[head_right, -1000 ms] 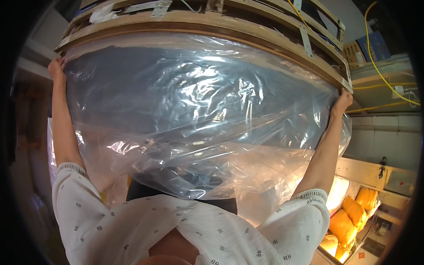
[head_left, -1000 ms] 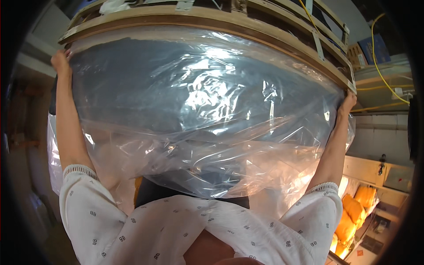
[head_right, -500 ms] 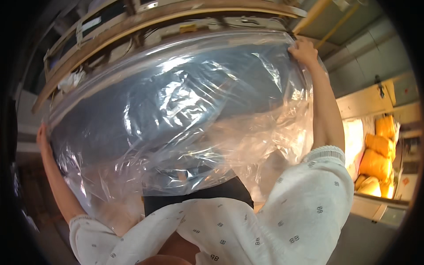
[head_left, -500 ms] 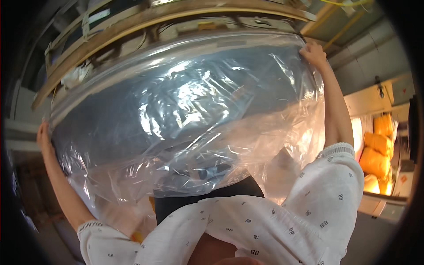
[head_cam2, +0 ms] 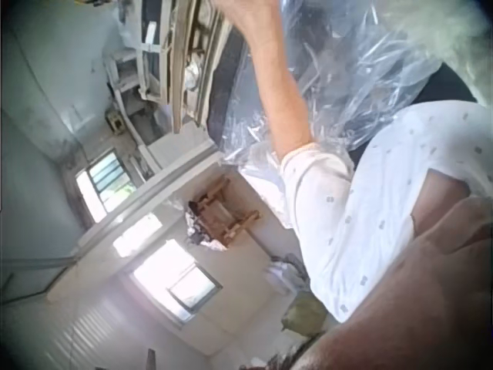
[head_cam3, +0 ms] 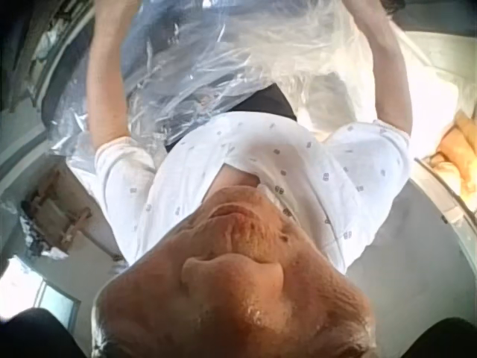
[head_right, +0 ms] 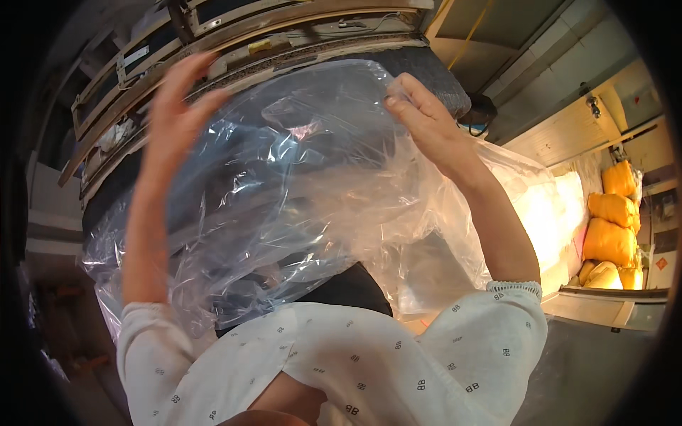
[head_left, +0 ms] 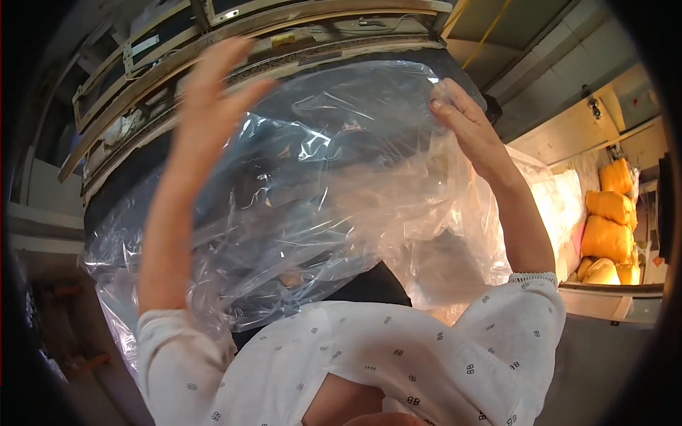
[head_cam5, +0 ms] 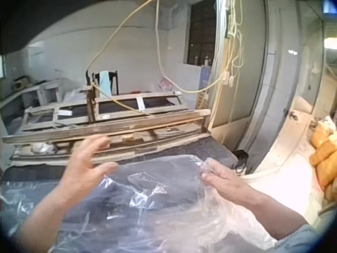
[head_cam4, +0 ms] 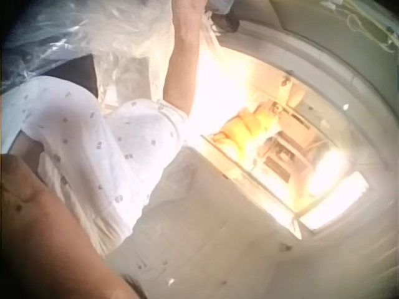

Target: The person covers a large mattress with a plastic wrap by unfolding the plastic sheet and pulling it over the mattress edges by hand.

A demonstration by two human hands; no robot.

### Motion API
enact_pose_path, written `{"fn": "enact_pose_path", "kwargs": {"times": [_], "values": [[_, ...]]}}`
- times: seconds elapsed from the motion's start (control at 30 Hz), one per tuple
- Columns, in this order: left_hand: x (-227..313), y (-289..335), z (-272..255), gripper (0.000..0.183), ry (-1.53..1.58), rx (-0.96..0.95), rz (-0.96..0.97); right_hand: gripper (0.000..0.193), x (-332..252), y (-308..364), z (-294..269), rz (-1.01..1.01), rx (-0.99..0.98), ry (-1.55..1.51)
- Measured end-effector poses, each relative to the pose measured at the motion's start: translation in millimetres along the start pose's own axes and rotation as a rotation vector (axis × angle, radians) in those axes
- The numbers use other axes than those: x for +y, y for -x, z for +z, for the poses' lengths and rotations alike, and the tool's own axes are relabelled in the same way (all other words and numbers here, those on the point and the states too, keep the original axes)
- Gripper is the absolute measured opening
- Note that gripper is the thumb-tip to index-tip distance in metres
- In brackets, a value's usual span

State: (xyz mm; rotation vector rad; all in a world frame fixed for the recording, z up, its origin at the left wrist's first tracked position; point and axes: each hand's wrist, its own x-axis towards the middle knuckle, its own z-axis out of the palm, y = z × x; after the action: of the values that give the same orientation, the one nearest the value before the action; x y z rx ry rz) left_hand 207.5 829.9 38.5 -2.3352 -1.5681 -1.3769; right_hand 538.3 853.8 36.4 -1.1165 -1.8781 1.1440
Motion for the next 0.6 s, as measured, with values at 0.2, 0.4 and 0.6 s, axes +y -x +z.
{"fn": "enact_pose_path", "kwargs": {"times": [0.2, 0.4, 0.6], "values": [[64, 8, 71, 0.013, 0.652, -0.064, -0.326, 0.011, -4, 11, -17, -0.256, -0.101, 0.216], [33, 91, 1, 0.006, 0.153, 0.048, -0.244, 0.008, 124, 31, -52, -0.477, 0.405, 1.090], [-66, 207, -310, 0.032, -0.505, 0.307, -0.742, 0.008, 128, 30, -13, -0.459, 0.525, 1.001]]}}
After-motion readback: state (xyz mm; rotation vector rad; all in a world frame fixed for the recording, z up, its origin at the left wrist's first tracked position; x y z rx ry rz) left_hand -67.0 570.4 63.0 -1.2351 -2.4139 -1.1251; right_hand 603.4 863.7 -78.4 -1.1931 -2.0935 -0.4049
